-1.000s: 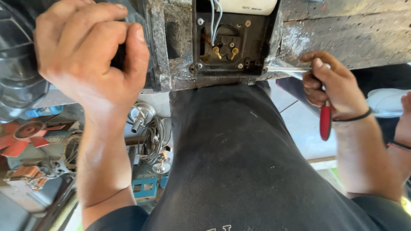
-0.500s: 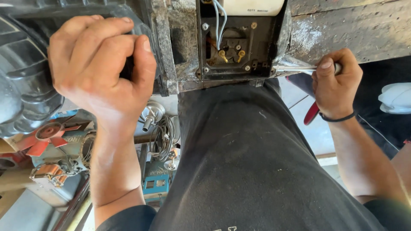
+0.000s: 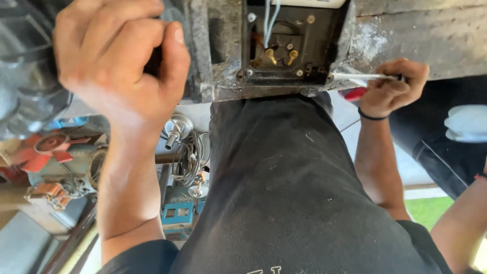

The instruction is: Loosening bolts and disassembling a pump housing using a wrench, hammer, and screwdriver.

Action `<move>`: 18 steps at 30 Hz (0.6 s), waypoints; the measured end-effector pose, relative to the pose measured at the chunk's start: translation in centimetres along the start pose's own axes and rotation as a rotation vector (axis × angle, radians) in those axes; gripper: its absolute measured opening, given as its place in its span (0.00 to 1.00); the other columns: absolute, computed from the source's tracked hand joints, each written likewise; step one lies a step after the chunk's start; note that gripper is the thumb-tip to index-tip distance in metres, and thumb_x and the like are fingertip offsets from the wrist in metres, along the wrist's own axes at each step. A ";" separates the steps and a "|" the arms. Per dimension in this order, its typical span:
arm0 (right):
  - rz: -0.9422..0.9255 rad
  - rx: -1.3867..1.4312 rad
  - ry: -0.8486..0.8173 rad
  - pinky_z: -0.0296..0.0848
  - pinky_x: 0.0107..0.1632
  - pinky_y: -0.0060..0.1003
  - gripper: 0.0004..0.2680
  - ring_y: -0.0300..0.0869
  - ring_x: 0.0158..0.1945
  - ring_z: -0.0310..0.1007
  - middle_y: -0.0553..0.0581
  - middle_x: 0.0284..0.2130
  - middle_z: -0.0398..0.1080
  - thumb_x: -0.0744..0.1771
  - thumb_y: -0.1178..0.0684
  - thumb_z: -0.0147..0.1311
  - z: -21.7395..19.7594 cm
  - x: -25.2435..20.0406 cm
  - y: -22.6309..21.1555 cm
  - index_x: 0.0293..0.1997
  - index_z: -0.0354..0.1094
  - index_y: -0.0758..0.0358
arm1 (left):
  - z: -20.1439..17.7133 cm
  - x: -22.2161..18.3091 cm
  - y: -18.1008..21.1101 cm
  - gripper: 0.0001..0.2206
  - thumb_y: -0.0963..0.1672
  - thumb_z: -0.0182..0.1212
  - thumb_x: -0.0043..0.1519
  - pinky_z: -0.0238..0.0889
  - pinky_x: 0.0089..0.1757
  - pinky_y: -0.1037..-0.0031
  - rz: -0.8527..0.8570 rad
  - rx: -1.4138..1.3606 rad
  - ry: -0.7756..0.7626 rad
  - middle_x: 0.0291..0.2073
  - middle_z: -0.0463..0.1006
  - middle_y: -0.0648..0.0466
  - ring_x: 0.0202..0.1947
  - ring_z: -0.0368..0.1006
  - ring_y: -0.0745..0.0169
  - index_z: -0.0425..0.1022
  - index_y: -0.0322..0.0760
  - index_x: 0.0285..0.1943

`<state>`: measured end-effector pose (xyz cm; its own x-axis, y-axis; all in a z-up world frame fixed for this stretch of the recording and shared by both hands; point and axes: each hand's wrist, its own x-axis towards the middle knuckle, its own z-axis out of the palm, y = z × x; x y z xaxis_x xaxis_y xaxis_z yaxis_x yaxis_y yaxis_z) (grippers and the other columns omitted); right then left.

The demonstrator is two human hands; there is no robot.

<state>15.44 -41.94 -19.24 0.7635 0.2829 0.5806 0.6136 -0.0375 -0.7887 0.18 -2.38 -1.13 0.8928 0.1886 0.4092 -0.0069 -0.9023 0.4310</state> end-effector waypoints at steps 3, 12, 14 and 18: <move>0.306 -0.335 -0.239 0.58 0.34 0.44 0.18 0.48 0.29 0.61 0.64 0.30 0.63 0.78 0.44 0.38 -0.9 2.3 -5.3 0.39 0.61 0.72 | 0.2 0.1 -0.1 0.16 0.41 0.57 0.77 0.63 0.50 0.58 0.012 0.008 0.039 0.42 0.83 0.46 0.43 0.73 0.41 0.79 0.28 0.35; 1.541 -0.017 -0.497 0.40 0.18 0.26 0.10 0.33 0.19 0.38 0.50 0.22 0.43 0.76 0.44 0.40 -1.6 9.8 -9.5 0.43 0.54 0.55 | 0.2 -0.4 0.0 0.16 0.41 0.57 0.78 0.61 0.48 0.60 -0.017 0.008 0.050 0.41 0.83 0.49 0.43 0.71 0.44 0.78 0.31 0.34; 1.339 -0.059 -0.458 0.43 0.16 0.26 0.12 0.32 0.17 0.42 0.48 0.20 0.44 0.77 0.43 0.40 -1.0 8.0 -9.6 0.40 0.52 0.56 | 0.3 -0.5 -0.1 0.16 0.41 0.57 0.78 0.62 0.48 0.60 -0.015 0.005 0.056 0.41 0.83 0.48 0.43 0.71 0.43 0.78 0.30 0.34; 0.832 -0.028 -0.340 0.49 0.18 0.31 0.19 0.36 0.15 0.49 0.53 0.19 0.49 0.73 0.36 0.48 -2.0 3.8 -6.9 0.40 0.52 0.63 | 0.4 -0.4 -0.3 0.15 0.40 0.58 0.77 0.63 0.49 0.59 -0.003 0.007 0.059 0.41 0.83 0.47 0.43 0.73 0.42 0.79 0.29 0.34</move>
<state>14.47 -42.53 -11.21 0.8653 0.4221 -0.2704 -0.1028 -0.3787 -0.9198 0.02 -2.34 -1.70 0.8648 0.2138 0.4543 -0.0008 -0.9043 0.4269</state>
